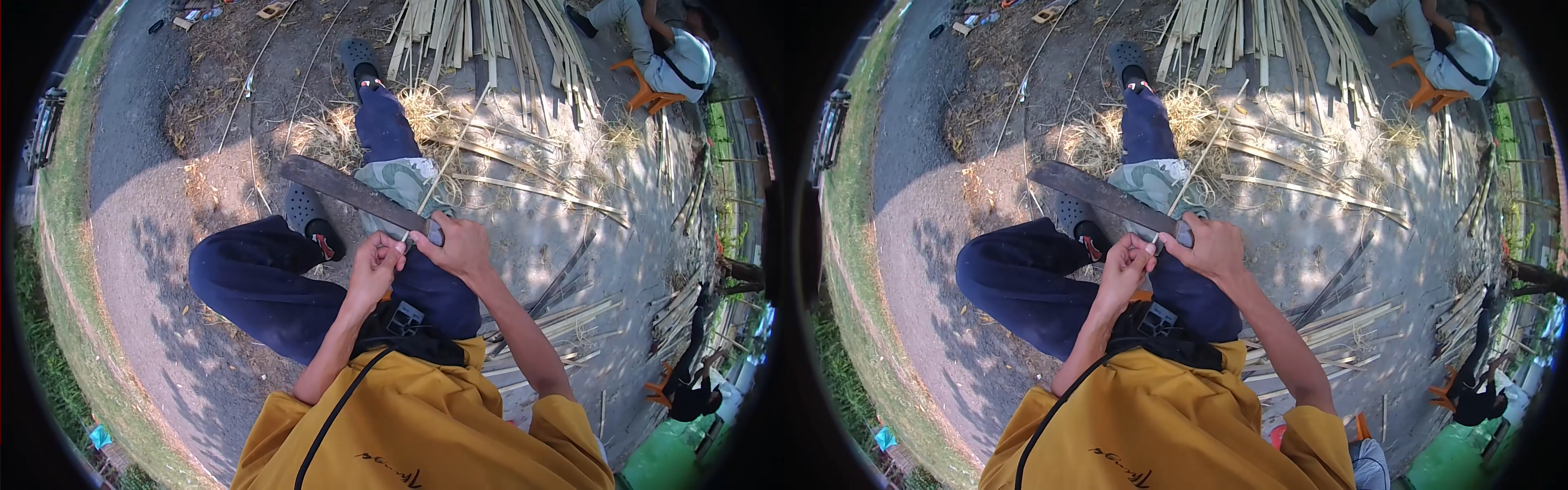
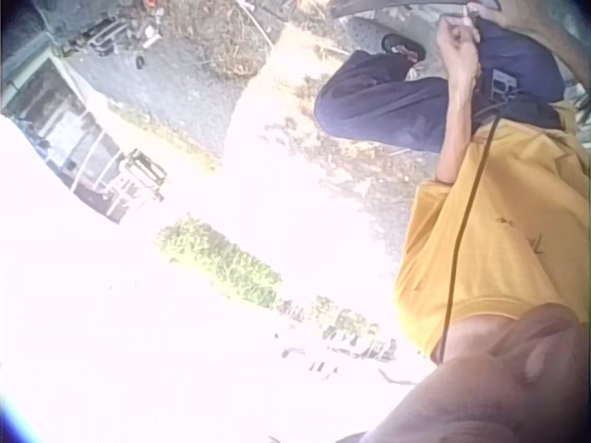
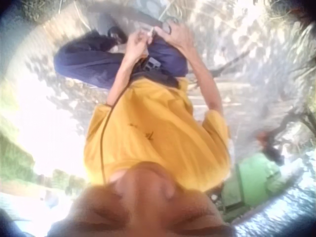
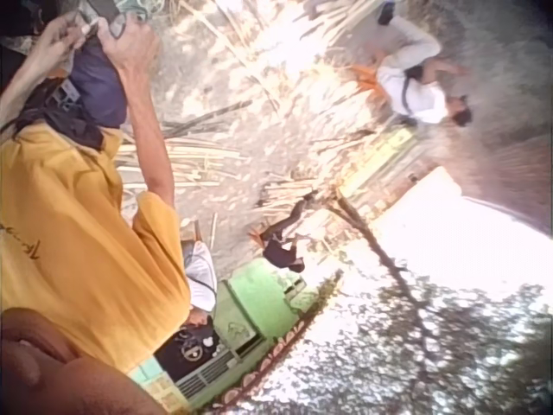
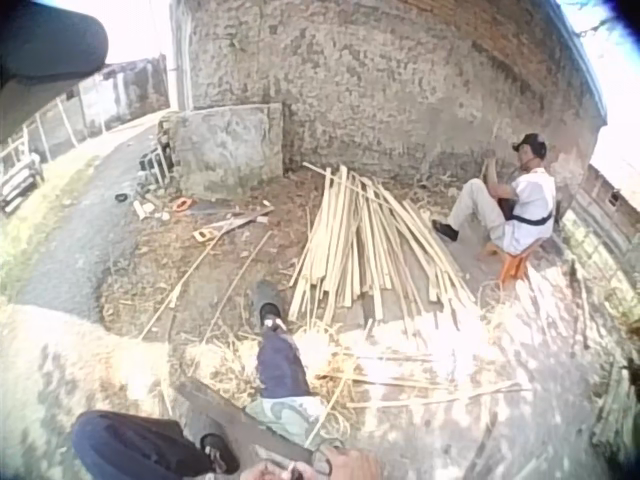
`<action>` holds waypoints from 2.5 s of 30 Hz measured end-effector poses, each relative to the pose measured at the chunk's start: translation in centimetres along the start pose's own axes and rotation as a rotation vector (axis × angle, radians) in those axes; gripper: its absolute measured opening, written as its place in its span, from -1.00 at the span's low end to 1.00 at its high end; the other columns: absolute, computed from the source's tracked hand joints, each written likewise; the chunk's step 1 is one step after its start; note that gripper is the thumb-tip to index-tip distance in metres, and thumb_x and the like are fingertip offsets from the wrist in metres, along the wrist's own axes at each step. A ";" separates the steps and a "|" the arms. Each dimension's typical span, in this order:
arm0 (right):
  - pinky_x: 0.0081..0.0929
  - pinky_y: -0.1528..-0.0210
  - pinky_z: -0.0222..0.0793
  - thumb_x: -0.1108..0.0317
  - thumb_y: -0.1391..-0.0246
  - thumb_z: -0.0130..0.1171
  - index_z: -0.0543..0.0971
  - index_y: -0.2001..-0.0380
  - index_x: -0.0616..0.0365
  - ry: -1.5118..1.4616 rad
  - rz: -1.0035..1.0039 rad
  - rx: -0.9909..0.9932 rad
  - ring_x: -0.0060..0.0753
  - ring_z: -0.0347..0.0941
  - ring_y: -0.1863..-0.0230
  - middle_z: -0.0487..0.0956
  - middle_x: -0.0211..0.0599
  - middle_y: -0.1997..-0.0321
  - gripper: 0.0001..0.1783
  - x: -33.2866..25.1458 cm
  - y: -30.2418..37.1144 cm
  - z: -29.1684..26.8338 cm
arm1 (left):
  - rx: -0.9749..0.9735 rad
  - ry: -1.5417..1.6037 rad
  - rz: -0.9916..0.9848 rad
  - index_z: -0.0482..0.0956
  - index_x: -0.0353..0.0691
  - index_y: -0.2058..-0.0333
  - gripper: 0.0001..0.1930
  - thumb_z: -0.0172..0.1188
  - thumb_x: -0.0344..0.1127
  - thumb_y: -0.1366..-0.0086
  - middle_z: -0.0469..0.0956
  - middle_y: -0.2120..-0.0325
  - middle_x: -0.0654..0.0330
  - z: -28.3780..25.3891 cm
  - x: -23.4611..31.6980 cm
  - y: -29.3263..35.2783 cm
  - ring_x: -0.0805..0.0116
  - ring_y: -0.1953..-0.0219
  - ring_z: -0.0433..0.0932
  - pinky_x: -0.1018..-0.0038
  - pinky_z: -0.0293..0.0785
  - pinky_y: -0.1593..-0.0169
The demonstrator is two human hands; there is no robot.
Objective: The person uses a large blade to shave and thin out a bamboo strip, pulling the strip against the blade repeatedly while holding the tool steady against their leg.
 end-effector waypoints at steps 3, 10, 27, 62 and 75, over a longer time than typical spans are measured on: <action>-0.03 0.47 0.47 -0.28 -0.15 0.31 0.64 0.37 0.10 -0.001 0.023 -0.003 0.11 0.62 0.53 0.61 -0.04 0.62 -0.42 0.3 0.0 -0.1 | -0.006 0.015 -0.062 0.45 -0.20 0.22 -0.88 0.17 -0.37 -0.57 0.49 0.56 0.36 -0.4 0.3 1.6 0.73 0.61 0.24 0.62 0.05 0.53; -0.02 0.46 0.47 -0.29 -0.17 0.28 0.67 0.36 0.12 0.005 0.008 0.052 0.14 0.62 0.53 0.61 -0.03 0.61 -0.40 0.2 -0.2 -0.4 | 0.019 -0.100 -0.062 0.44 -0.22 0.24 -0.86 0.20 -0.40 -0.55 0.49 0.56 0.36 -4.2 0.7 7.1 0.69 0.50 0.35 0.63 0.17 0.41; -0.03 0.44 0.50 -0.34 -0.20 0.23 0.70 0.34 0.07 0.019 0.014 0.083 0.10 0.65 0.49 0.65 -0.07 0.57 -0.38 0.1 0.4 -0.4 | 0.118 -0.390 -0.231 0.45 -0.26 0.29 -0.85 0.24 -0.48 -0.48 0.57 0.55 0.29 -17.4 4.8 23.6 0.63 0.51 0.48 0.62 0.34 0.40; 0.04 0.42 0.52 -0.38 -0.19 0.22 0.69 0.33 0.11 0.039 0.003 0.039 0.18 0.65 0.49 0.63 0.04 0.60 -0.33 -0.8 -2.1 -0.9 | -0.060 0.096 -0.098 0.36 -0.13 0.18 -0.86 0.16 -0.35 -0.57 0.42 0.59 0.35 -0.8 -0.4 1.5 0.68 0.68 0.14 0.56 -0.04 0.60; 0.02 0.42 0.52 -0.40 -0.18 0.23 0.70 0.35 0.13 0.030 -0.001 -0.081 0.17 0.63 0.52 0.58 0.00 0.67 -0.30 -0.7 -2.4 -0.6 | -0.098 0.180 -0.128 0.30 -0.09 0.19 -0.81 0.15 -0.30 -0.59 0.36 0.62 0.40 0.5 -0.4 0.2 0.72 0.69 0.10 0.58 -0.10 0.62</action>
Point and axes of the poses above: each hand's wrist, its own y-axis away from the middle knuckle, its own z-axis out of the palm, x = y × z, the point moved 7 cm from there along -y, towards the middle knuckle
